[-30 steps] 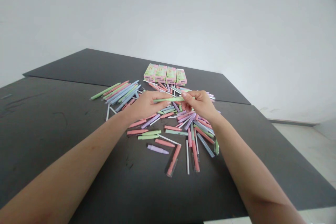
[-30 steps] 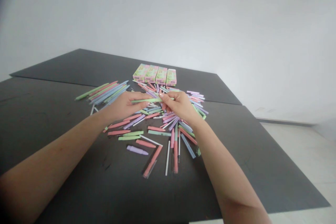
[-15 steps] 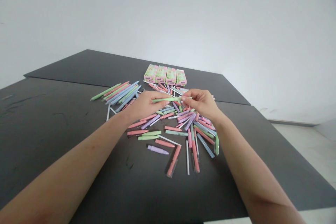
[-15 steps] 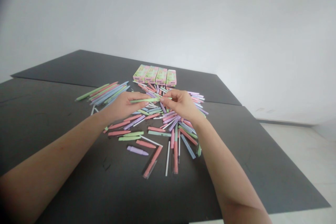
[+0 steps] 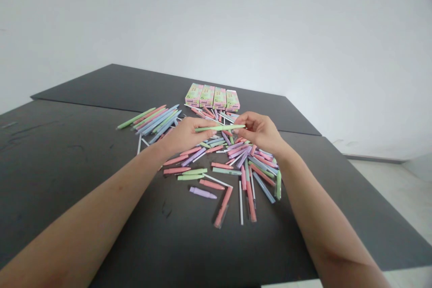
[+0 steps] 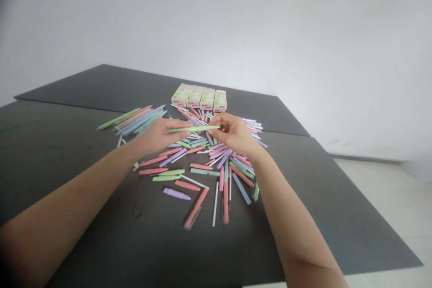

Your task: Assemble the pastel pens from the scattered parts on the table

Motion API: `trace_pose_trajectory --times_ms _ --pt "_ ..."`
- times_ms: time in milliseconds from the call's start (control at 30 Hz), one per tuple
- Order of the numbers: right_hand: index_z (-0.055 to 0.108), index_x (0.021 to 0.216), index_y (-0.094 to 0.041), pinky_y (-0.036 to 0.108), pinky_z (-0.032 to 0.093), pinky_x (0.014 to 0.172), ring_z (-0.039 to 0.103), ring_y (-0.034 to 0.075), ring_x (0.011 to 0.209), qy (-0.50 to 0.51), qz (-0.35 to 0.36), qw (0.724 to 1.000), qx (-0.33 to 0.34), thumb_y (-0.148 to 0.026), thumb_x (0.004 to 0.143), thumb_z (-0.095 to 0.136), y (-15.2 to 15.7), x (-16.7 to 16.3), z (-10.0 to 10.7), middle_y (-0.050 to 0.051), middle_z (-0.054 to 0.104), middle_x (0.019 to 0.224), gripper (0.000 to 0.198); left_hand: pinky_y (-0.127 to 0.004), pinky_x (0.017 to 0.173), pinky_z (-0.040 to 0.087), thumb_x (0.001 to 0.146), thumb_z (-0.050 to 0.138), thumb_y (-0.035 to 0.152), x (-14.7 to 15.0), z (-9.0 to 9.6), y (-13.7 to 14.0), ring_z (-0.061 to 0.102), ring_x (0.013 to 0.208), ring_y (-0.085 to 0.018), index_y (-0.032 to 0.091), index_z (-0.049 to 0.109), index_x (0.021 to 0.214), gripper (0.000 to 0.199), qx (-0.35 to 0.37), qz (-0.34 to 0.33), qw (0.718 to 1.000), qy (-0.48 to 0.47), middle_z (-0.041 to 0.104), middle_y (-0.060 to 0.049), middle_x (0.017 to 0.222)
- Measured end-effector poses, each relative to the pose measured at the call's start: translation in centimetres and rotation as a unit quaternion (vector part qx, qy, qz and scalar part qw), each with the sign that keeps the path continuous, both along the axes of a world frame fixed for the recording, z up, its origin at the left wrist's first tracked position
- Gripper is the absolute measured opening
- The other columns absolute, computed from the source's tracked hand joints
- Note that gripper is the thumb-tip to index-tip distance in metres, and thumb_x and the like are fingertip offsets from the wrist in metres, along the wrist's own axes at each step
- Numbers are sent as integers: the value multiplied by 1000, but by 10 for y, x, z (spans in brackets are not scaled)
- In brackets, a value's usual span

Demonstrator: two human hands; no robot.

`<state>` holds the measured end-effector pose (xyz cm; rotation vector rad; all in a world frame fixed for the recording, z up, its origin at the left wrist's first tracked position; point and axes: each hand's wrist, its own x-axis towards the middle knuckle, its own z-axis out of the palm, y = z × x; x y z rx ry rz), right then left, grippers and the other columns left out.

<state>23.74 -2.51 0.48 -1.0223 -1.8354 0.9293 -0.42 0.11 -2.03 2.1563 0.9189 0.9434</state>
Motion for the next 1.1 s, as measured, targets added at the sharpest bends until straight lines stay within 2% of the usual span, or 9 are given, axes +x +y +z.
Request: trace_pose_trajectory --times_ms 233,333,400,467,600,767,867,933,1100 --pt "63 62 -15 24 42 47 52 11 44 -70 -51 995 -39 -62 86 51 2 -5 -6 2 59 50 54 -31 94 50 84 61 36 -1 4 0 66 103 -21 22 71 114 35 23 -14 1000 13 73 -5 112" --pt "66 75 -14 24 46 54 58 12 54 -60 -19 998 -30 -58 85 56 2 -3 -4 4 65 62 46 -32 94 50 84 61 37 -1 5 0 66 103 -22 22 71 115 35 17 -20 1000 15 73 -5 112" --pt "65 94 -16 25 49 62 62 14 69 -35 4 999 -10 -48 78 69 2 -1 -3 4 68 79 36 -32 94 50 84 61 37 -2 5 0 67 102 -22 22 71 114 35 13 -22 1000 15 73 -5 111" --pt "62 100 -18 26 50 66 63 15 77 -21 10 1000 12 -39 72 76 2 1 -3 4 68 88 38 -32 93 50 84 61 37 -2 4 1 67 101 -22 22 72 114 35 11 -20 1000 15 73 -5 109" --pt "65 85 -16 26 46 60 59 14 65 -55 -22 998 28 -41 77 71 4 1 -7 3 67 76 26 -31 90 51 83 61 38 -3 2 3 67 100 -22 21 72 113 36 19 -11 1000 17 74 -5 107" --pt "63 66 -15 25 39 55 51 11 55 -110 -30 993 7 -50 88 54 3 -5 -9 3 63 62 42 -29 89 51 85 58 35 -4 6 4 68 95 -20 20 72 113 35 59 -18 997 45 74 -5 106" --pt "60 63 -15 24 37 54 49 10 54 -118 -24 993 1 -50 90 51 3 -7 -10 2 60 60 45 -30 89 50 85 57 34 -4 8 4 67 93 -19 19 73 111 33 78 -16 995 66 74 -5 105" --pt "60 66 -15 24 38 56 50 11 56 -105 -18 994 0 -49 90 50 3 -7 -11 2 59 62 43 -30 89 50 85 57 34 -4 8 4 67 94 -20 20 73 110 33 79 -10 995 67 74 -6 105" --pt "63 94 -16 23 38 56 51 11 61 -47 -14 998 25 -45 80 68 2 -9 -12 1 61 74 32 -29 87 50 86 57 34 -6 3 8 67 97 -20 20 72 112 33 64 -15 996 54 73 -5 108"
